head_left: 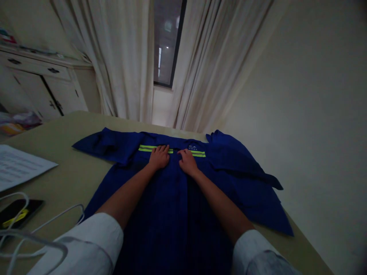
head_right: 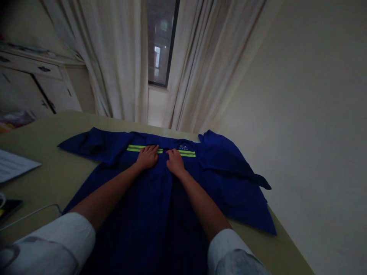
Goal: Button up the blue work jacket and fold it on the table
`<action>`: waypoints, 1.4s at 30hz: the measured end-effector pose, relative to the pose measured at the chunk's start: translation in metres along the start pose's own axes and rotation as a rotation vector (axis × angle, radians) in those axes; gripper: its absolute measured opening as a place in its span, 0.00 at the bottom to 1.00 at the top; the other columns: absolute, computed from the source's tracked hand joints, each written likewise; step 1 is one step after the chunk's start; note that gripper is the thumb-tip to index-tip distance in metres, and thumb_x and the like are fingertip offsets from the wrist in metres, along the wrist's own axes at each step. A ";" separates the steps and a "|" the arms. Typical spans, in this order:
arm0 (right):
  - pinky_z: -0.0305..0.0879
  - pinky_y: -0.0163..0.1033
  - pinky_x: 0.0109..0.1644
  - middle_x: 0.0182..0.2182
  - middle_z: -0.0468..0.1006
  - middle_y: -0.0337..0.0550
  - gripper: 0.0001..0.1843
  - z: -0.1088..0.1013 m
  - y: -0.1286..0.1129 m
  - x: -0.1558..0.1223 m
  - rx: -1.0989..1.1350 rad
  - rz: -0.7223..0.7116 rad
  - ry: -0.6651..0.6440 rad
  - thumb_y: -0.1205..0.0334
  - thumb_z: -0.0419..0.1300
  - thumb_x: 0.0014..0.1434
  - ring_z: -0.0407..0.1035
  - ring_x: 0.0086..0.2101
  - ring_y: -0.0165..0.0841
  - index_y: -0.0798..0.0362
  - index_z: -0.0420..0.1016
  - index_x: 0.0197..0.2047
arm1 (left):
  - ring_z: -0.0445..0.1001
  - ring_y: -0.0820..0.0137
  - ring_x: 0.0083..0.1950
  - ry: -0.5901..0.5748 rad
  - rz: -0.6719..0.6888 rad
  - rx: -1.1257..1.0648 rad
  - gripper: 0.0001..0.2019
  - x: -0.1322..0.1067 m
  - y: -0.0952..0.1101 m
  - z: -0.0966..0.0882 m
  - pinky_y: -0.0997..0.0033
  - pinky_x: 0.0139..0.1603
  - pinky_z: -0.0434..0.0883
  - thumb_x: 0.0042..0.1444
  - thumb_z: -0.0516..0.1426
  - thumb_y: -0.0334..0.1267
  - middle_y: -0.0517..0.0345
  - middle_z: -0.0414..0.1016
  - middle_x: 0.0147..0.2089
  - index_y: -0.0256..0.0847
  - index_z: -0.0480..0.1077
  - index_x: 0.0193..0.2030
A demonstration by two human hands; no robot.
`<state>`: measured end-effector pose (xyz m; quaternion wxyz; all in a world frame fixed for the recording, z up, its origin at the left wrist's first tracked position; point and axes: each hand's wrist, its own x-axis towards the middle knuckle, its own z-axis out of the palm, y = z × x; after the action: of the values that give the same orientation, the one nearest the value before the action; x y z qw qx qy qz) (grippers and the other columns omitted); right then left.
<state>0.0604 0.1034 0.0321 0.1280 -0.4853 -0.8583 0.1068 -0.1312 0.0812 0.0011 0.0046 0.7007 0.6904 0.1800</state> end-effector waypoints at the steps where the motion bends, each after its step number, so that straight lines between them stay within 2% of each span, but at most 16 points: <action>1: 0.60 0.44 0.67 0.58 0.73 0.51 0.23 0.004 -0.007 0.008 -0.027 -0.021 -0.011 0.70 0.56 0.65 0.66 0.60 0.41 0.52 0.72 0.62 | 0.58 0.50 0.76 0.028 0.026 -0.003 0.31 -0.001 -0.001 0.003 0.42 0.75 0.54 0.67 0.49 0.38 0.42 0.62 0.76 0.41 0.57 0.77; 3: 0.62 0.42 0.65 0.58 0.73 0.52 0.20 0.010 -0.015 0.027 -0.066 -0.027 -0.048 0.64 0.56 0.70 0.69 0.58 0.40 0.53 0.72 0.63 | 0.53 0.53 0.79 0.075 0.066 -0.009 0.34 -0.002 -0.004 0.009 0.46 0.77 0.50 0.66 0.49 0.36 0.45 0.56 0.79 0.39 0.52 0.79; 5: 0.65 0.43 0.61 0.58 0.73 0.55 0.19 0.013 -0.016 0.045 -0.077 0.016 -0.067 0.59 0.58 0.71 0.71 0.55 0.42 0.55 0.73 0.62 | 0.51 0.56 0.80 0.095 0.080 -0.011 0.34 -0.003 -0.007 0.012 0.47 0.78 0.48 0.65 0.50 0.35 0.47 0.52 0.81 0.39 0.54 0.78; 10: 0.68 0.42 0.56 0.55 0.75 0.52 0.17 0.012 -0.003 0.067 -0.093 0.056 -0.109 0.54 0.60 0.71 0.73 0.53 0.42 0.52 0.76 0.58 | 0.58 0.56 0.77 0.073 0.067 -0.014 0.29 0.000 -0.007 0.015 0.49 0.78 0.50 0.66 0.50 0.37 0.45 0.62 0.76 0.40 0.61 0.73; 15: 0.68 0.41 0.57 0.58 0.72 0.50 0.18 0.011 -0.001 0.068 -0.100 0.077 -0.112 0.53 0.53 0.75 0.73 0.54 0.40 0.49 0.75 0.61 | 0.66 0.54 0.71 0.056 0.069 0.001 0.26 0.002 -0.006 0.013 0.49 0.75 0.54 0.67 0.50 0.37 0.43 0.69 0.71 0.40 0.63 0.71; 19: 0.71 0.44 0.54 0.62 0.67 0.51 0.19 0.014 -0.007 0.070 -0.125 0.124 -0.093 0.52 0.52 0.74 0.76 0.51 0.41 0.48 0.74 0.61 | 0.68 0.54 0.69 0.045 0.071 0.016 0.23 0.002 -0.005 0.011 0.50 0.73 0.55 0.67 0.50 0.36 0.41 0.71 0.69 0.39 0.65 0.68; 24: 0.72 0.46 0.53 0.61 0.67 0.51 0.19 0.021 -0.011 0.065 -0.146 0.148 -0.045 0.51 0.51 0.74 0.75 0.51 0.42 0.48 0.73 0.60 | 0.70 0.53 0.66 0.052 0.062 0.025 0.20 0.001 -0.003 0.009 0.51 0.70 0.58 0.67 0.50 0.36 0.41 0.75 0.64 0.37 0.67 0.64; 30: 0.71 0.46 0.48 0.57 0.68 0.50 0.17 0.031 -0.011 0.055 -0.159 0.144 0.074 0.51 0.49 0.74 0.75 0.48 0.43 0.48 0.70 0.58 | 0.71 0.54 0.65 0.044 0.048 0.031 0.19 0.001 -0.003 0.007 0.53 0.69 0.59 0.67 0.51 0.37 0.43 0.76 0.63 0.39 0.68 0.62; 35: 0.70 0.43 0.46 0.57 0.69 0.49 0.17 0.032 -0.007 0.054 -0.125 0.121 0.070 0.48 0.49 0.75 0.74 0.48 0.40 0.48 0.70 0.56 | 0.71 0.54 0.65 0.037 0.031 0.033 0.18 0.001 -0.002 0.007 0.52 0.70 0.60 0.67 0.51 0.37 0.42 0.76 0.63 0.39 0.68 0.62; 39: 0.69 0.40 0.46 0.56 0.70 0.47 0.16 0.034 -0.006 0.053 -0.115 0.134 0.104 0.50 0.50 0.75 0.73 0.49 0.38 0.48 0.70 0.57 | 0.71 0.55 0.66 0.023 0.017 0.038 0.20 0.001 -0.002 0.006 0.52 0.70 0.61 0.67 0.50 0.37 0.43 0.76 0.64 0.39 0.69 0.63; 42: 0.69 0.39 0.46 0.56 0.72 0.46 0.16 0.034 -0.008 0.053 -0.121 0.140 0.128 0.52 0.50 0.75 0.74 0.48 0.37 0.48 0.73 0.57 | 0.64 0.54 0.73 0.026 0.002 0.061 0.25 0.002 -0.003 0.008 0.52 0.72 0.60 0.67 0.50 0.39 0.42 0.65 0.74 0.37 0.67 0.69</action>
<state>0.0166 0.1426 0.0084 0.1452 -0.5569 -0.8171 0.0322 -0.1322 0.0854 -0.0069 -0.0261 0.6989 0.6947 0.1681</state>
